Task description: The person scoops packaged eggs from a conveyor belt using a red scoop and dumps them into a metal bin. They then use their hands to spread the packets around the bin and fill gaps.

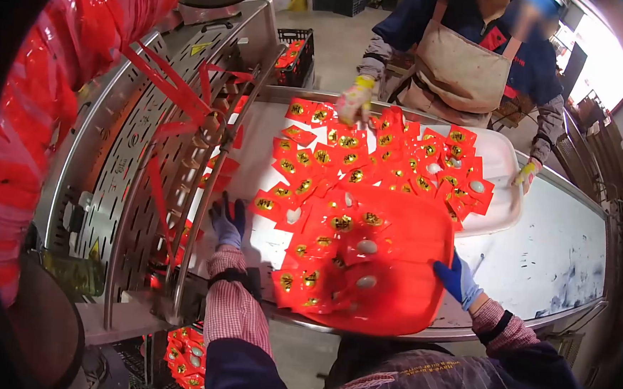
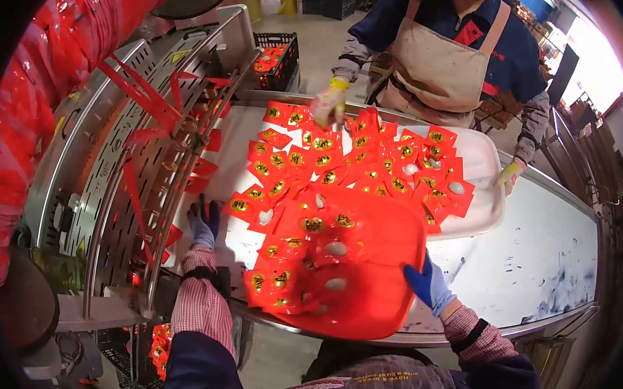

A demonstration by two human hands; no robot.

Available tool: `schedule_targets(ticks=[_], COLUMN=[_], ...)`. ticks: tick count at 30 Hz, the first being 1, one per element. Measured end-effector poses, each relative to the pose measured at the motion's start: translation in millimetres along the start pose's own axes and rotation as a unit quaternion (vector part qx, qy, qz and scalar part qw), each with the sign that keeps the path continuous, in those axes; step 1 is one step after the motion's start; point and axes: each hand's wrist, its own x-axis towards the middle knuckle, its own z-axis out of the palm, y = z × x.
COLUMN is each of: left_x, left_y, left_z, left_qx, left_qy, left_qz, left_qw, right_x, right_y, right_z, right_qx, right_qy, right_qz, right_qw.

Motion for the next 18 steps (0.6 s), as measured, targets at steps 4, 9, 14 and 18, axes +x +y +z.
schedule_targets(ticks=[4, 9, 14, 18], left_x=[-20.3, -62.6, -82.8, -121.2], left_y=[39.4, 89.5, 98.3, 119.2], left_z=[46.3, 9.7, -85.4, -144.6], left_qx=[-0.300, -0.133, -0.186, -0.220], left_qy=[-0.070, -0.042, -0.155, -0.164], left_qz=[0.103, 0.214, 0.253, 0.261], left_qw=[0.946, 0.967, 0.937, 0.926], right_x=[18.6, 76.1, 72.5, 43.7], right_y=[-21.3, 12.4, 40.6, 60.2], right_z=[31.0, 40.2, 22.7, 19.3], right_qx=[0.088, 0.064, 0.242, 0.220], right_qy=[-0.065, -0.061, -0.106, -0.140], right_qz=[-0.002, 0.142, 0.130, 0.086], right_qw=[0.994, 0.986, 0.956, 0.961])
